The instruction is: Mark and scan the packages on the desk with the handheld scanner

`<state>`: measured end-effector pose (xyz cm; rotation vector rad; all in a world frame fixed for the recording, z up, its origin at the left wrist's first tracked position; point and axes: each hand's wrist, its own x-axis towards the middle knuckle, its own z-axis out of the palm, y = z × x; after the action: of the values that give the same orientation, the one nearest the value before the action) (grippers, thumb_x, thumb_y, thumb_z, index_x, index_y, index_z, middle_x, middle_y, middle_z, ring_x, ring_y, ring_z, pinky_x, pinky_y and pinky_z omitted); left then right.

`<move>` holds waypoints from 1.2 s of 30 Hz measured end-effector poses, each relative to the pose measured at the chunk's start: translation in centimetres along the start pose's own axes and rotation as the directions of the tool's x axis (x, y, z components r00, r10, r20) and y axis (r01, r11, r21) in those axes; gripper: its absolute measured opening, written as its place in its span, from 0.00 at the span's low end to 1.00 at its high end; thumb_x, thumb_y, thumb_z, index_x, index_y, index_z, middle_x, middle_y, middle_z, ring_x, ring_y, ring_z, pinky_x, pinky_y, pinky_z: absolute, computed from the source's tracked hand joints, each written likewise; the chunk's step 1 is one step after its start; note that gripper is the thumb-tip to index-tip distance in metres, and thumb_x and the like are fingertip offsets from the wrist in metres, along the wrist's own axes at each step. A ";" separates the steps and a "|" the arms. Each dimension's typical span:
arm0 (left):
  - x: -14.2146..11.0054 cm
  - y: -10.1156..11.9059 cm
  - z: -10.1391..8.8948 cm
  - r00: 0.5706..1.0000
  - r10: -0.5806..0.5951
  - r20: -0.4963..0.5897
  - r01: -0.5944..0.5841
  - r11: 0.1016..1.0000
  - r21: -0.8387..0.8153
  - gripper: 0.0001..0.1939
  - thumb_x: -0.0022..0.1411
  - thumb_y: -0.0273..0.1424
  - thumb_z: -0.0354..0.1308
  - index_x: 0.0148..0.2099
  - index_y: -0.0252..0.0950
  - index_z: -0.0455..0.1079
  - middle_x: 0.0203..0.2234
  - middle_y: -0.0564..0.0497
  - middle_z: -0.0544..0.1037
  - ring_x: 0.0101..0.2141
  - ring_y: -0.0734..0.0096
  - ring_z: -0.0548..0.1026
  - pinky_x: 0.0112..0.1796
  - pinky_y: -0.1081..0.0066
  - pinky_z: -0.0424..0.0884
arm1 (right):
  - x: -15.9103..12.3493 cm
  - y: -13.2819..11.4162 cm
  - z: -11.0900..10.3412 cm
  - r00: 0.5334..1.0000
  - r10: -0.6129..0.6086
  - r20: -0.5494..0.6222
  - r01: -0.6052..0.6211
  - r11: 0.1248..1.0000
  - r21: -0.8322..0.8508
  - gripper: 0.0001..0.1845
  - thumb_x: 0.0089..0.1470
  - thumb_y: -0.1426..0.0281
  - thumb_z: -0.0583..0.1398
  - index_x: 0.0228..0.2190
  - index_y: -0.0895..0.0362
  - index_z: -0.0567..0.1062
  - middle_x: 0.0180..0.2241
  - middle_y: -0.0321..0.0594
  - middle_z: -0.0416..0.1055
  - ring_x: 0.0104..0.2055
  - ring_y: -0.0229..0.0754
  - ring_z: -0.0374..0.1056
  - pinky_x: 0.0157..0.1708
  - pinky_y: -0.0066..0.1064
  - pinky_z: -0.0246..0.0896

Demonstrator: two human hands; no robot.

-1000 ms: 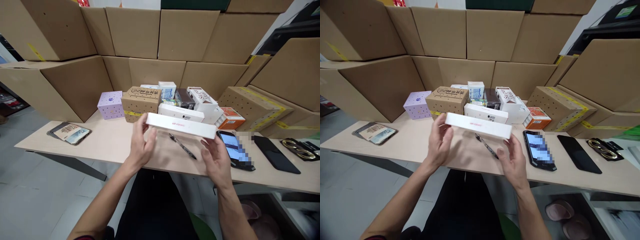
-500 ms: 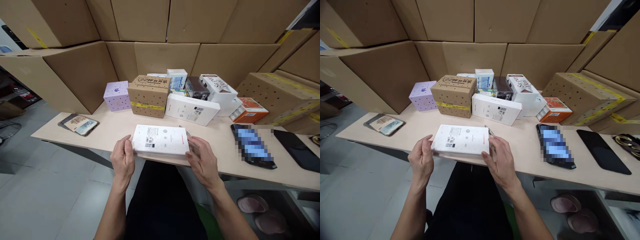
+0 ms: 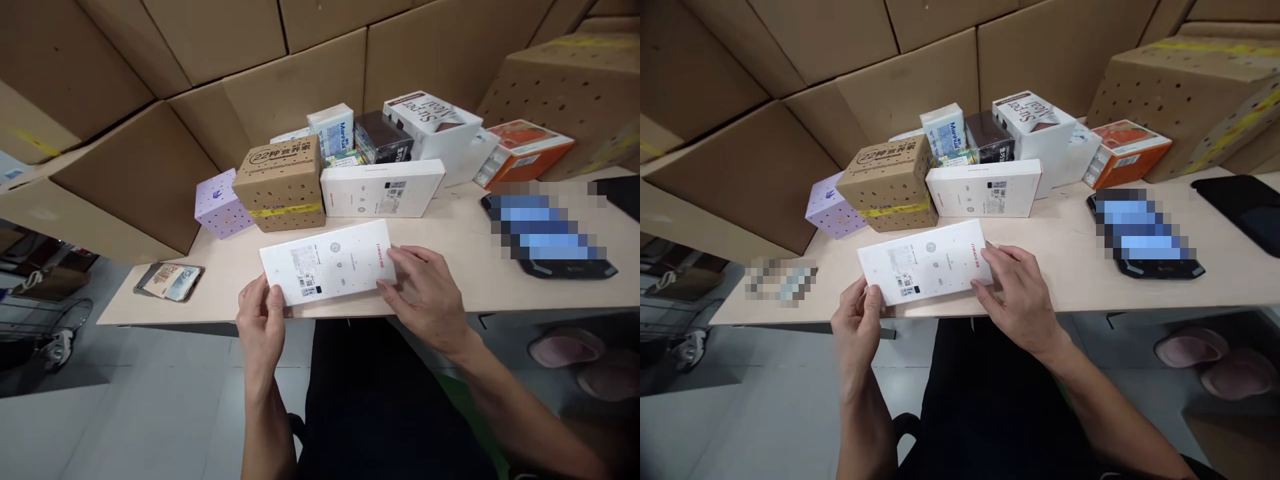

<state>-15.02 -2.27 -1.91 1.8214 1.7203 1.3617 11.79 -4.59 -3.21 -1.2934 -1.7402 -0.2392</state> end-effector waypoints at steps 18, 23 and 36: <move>1.1 -0.1 1.1 0.996 -0.086 -0.010 0.081 0.962 -0.259 0.38 0.61 0.40 0.65 0.70 0.43 0.58 0.36 0.51 0.75 0.34 0.72 0.74 0.38 0.71 0.76 | 0.0 -0.5 -0.5 0.977 0.208 -0.037 -0.201 0.968 0.152 0.30 0.58 0.72 0.61 0.61 0.51 0.66 0.53 0.46 0.73 0.53 0.51 0.73 0.47 0.45 0.76; 1.2 -1.1 0.5 0.996 0.075 0.053 -0.058 0.961 -0.269 0.31 0.59 0.34 0.68 0.63 0.43 0.66 0.53 0.44 0.72 0.52 0.63 0.73 0.47 0.68 0.75 | 0.1 -0.4 -0.5 0.973 0.199 -0.113 -0.188 0.977 0.100 0.21 0.58 0.77 0.58 0.52 0.52 0.73 0.45 0.43 0.76 0.51 0.48 0.73 0.46 0.39 0.75; 1.1 -1.5 1.3 0.920 0.387 0.057 -0.379 0.918 -0.114 0.22 0.56 0.20 0.62 0.52 0.41 0.69 0.51 0.45 0.70 0.56 0.61 0.71 0.45 0.66 0.76 | 3.3 2.6 -3.4 0.805 0.368 0.465 -0.097 0.855 -0.509 0.15 0.63 0.64 0.57 0.31 0.59 0.79 0.38 0.53 0.69 0.43 0.55 0.63 0.41 0.41 0.61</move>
<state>-15.16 -0.39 -3.23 2.2014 1.2705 1.4633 15.77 -3.47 0.27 -2.0883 -2.0368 -0.1440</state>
